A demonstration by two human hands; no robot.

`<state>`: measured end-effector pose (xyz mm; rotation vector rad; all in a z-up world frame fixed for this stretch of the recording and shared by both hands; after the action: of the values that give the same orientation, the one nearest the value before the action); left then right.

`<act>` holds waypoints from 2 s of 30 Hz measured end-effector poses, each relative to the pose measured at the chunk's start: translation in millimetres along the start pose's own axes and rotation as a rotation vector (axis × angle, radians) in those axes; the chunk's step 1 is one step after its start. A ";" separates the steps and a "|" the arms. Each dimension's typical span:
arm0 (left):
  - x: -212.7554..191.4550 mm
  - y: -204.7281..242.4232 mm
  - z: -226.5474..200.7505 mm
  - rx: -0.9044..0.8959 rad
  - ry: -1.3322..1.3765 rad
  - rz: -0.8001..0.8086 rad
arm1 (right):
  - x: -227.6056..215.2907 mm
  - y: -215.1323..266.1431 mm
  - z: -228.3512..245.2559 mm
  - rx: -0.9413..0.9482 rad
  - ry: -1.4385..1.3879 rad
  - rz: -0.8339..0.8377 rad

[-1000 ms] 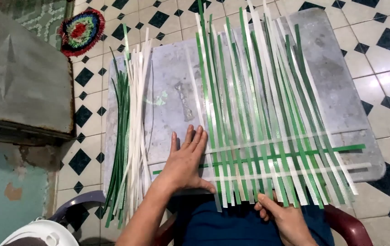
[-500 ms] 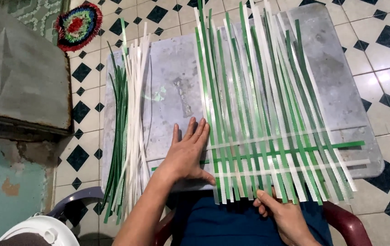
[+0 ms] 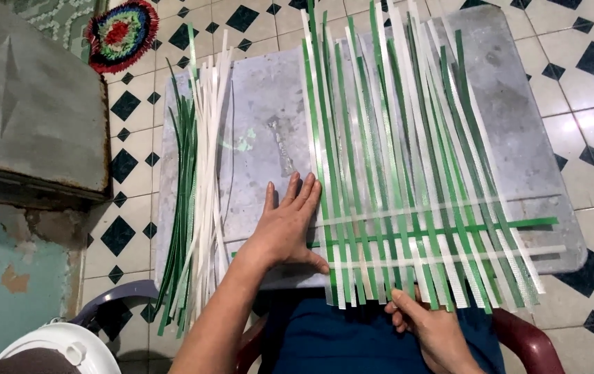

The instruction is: Manually weaving green and white plastic strips together on a flat surface to create a woven mat.

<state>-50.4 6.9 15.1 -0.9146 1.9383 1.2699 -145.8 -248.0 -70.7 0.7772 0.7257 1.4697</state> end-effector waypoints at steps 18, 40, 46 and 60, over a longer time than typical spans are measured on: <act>-43.1 109.7 9.1 -0.266 0.466 -0.624 | -14.3 99.2 101.5 0.157 0.899 -0.007; 63.1 71.4 -14.4 0.049 0.251 -0.940 | -116.4 -54.3 160.8 -1.119 1.326 -0.521; 54.8 70.2 -15.6 0.003 0.277 -0.996 | -112.3 -50.1 160.2 -1.123 1.323 -0.508; 38.2 57.8 -34.5 0.159 0.156 -0.995 | -111.2 -17.4 165.5 -1.397 1.397 -0.736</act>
<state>-123.6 -16.3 24.0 -1.6254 1.3135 0.4577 1.1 -360.6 5.3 -1.5678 0.5903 1.2137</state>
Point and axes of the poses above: each hand's wrist, its own y-axis away from the middle knuckle, its own x-axis out of the palm, z = x × y, the point moved 4 cm from there along -y, towards the middle knuckle, and after that the axes turned 8 degrees about y, right-handed, at the moved point
